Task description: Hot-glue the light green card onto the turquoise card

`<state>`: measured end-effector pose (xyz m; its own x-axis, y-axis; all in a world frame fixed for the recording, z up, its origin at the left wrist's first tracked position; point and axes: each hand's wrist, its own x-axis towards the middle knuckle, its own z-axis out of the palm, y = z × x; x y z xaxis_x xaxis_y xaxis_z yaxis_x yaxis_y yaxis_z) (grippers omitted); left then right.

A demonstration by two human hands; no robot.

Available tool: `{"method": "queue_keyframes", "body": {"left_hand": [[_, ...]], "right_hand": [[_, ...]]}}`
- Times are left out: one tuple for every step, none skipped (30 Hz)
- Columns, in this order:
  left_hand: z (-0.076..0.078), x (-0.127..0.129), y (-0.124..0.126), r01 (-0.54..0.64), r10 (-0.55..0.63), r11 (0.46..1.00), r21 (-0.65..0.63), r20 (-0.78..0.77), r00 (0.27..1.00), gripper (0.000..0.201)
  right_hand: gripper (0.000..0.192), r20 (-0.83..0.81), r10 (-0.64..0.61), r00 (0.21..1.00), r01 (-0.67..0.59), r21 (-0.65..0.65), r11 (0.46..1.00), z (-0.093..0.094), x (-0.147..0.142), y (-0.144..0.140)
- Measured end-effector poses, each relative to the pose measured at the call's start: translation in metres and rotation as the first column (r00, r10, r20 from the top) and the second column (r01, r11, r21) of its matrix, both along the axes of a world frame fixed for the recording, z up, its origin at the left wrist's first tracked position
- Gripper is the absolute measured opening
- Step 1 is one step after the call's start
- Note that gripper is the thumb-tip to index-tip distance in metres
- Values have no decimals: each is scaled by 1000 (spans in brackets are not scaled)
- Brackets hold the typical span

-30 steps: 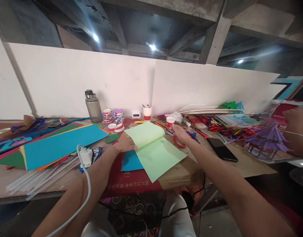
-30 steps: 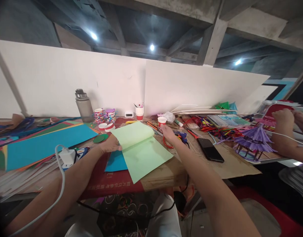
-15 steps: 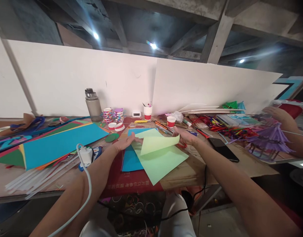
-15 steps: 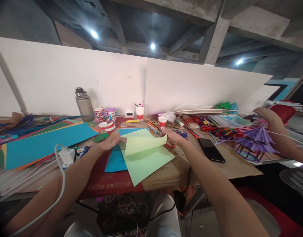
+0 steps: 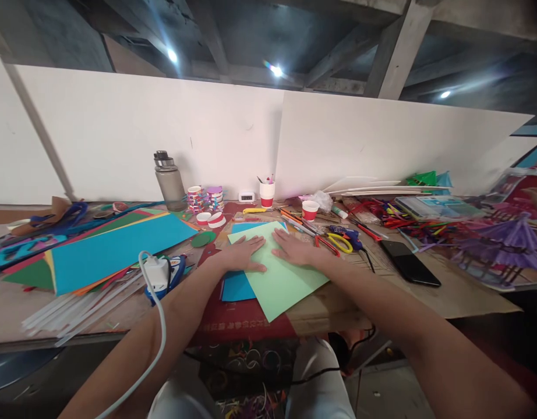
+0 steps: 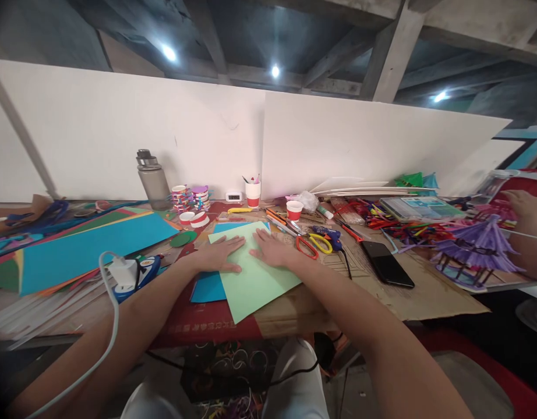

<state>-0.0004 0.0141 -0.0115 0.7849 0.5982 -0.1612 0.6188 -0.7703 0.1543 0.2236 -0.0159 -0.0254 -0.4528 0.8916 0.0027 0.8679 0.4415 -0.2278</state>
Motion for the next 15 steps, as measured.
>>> {"method": "queue_keyframes", "body": {"left_hand": [[-1,-2,2,-13,13,1000,-6,-6,1000,98],[-2,-3,4,-31,31,1000,-5,-4,1000,97],[-3,-3,4,-61,61,998,5,5,998,94],[-4,-3,4,-105,105,994,26,16,994,91],[-6,-2,3,-158,157,986,52,24,987,88],[-9,-1,2,-211,209,974,77,29,977,88],[-11,0,0,-250,249,963,98,26,968,89],[-14,2,-1,-268,268,957,108,22,963,91],[-16,3,-2,-271,271,956,113,22,962,94],[-18,4,-2,-266,265,957,113,26,964,95],[-19,4,-2,-261,259,959,113,33,965,96],[-20,4,-1,-256,254,960,113,37,967,96],[-21,4,0,-253,250,961,113,36,968,95],[-21,4,0,-251,249,961,114,32,968,94],[-21,3,1,-252,250,961,117,30,968,93]], "right_hand": [[82,19,-11,1000,12,-11,1000,-7,-3,0],[82,31,-21,999,21,-20,1000,-12,-4,-1],[82,40,-29,999,30,-23,999,-14,-4,-1],[81,49,-33,998,34,-25,999,-15,-4,-2],[81,58,-31,998,33,-32,999,-14,-4,-3],[81,69,-28,997,32,-50,998,-10,-4,-3],[81,80,-28,996,34,-71,997,-6,-5,-2],[80,87,-33,996,40,-83,996,0,-7,-1],[79,83,-41,996,47,-73,996,5,-12,0],[78,63,-50,997,52,-43,998,10,-18,2],[77,32,-56,998,56,5,998,14,-26,4],[77,-13,-48,999,48,64,997,17,-35,7],[76,-57,-32,998,37,93,995,17,-44,10],[75,-78,-19,997,26,98,995,16,-53,13],[74,-66,-16,998,20,71,997,13,-61,16]]}}
